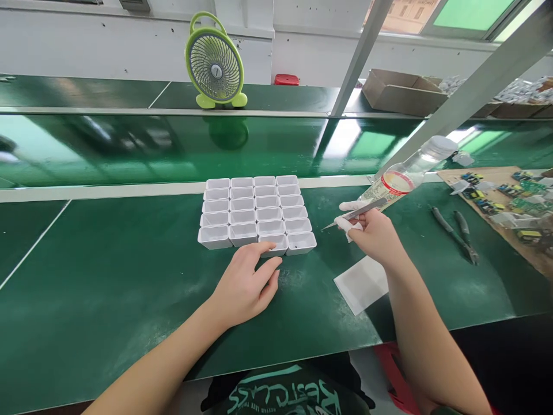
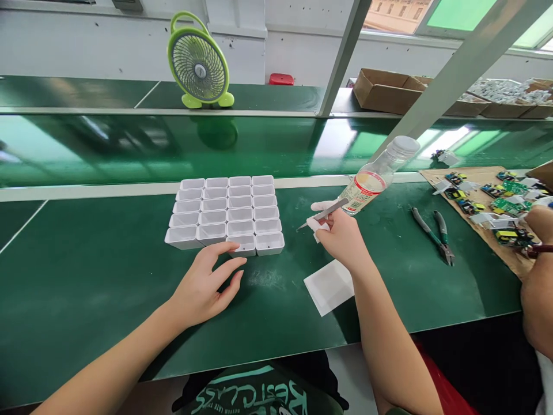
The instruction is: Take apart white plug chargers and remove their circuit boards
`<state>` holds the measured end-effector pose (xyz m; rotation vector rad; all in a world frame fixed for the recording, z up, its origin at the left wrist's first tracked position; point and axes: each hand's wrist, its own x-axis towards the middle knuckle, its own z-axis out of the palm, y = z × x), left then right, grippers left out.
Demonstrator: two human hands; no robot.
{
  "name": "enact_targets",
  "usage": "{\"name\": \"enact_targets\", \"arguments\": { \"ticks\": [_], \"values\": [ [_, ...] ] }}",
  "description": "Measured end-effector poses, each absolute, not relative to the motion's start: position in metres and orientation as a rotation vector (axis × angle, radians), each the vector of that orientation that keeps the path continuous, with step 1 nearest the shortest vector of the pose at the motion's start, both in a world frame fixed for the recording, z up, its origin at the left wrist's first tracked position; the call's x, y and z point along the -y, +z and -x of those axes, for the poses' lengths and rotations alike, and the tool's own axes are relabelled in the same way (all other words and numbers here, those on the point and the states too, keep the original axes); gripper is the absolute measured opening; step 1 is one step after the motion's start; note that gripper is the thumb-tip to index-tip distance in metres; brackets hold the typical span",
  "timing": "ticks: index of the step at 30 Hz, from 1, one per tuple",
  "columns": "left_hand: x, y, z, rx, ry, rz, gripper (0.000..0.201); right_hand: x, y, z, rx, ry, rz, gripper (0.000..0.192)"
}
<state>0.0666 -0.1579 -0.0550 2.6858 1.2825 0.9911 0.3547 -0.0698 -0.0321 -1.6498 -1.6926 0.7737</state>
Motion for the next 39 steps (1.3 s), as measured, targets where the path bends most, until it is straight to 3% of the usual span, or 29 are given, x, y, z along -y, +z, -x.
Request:
{"name": "enact_targets", "arguments": {
  "ticks": [9,28,33,39],
  "values": [
    [0.159,-0.056,-0.067,-1.269,0.998,-2.688,0.026,0.072,-0.031,-0.353,1.715,0.704,1.618,0.057],
    [0.159,-0.054,-0.065,-1.259,0.967,-2.685,0.026,0.076,-0.024,-0.344,1.557,0.633,1.521,0.073],
    [0.159,-0.055,-0.066,-1.262,0.972,-2.684,0.026,0.076,-0.027,-0.346,1.598,0.59,1.514,0.069],
    [0.16,-0.055,-0.066,-1.259,0.982,-2.686,0.026,0.076,-0.03,-0.346,1.819,0.398,1.562,0.044]
  ]
}}
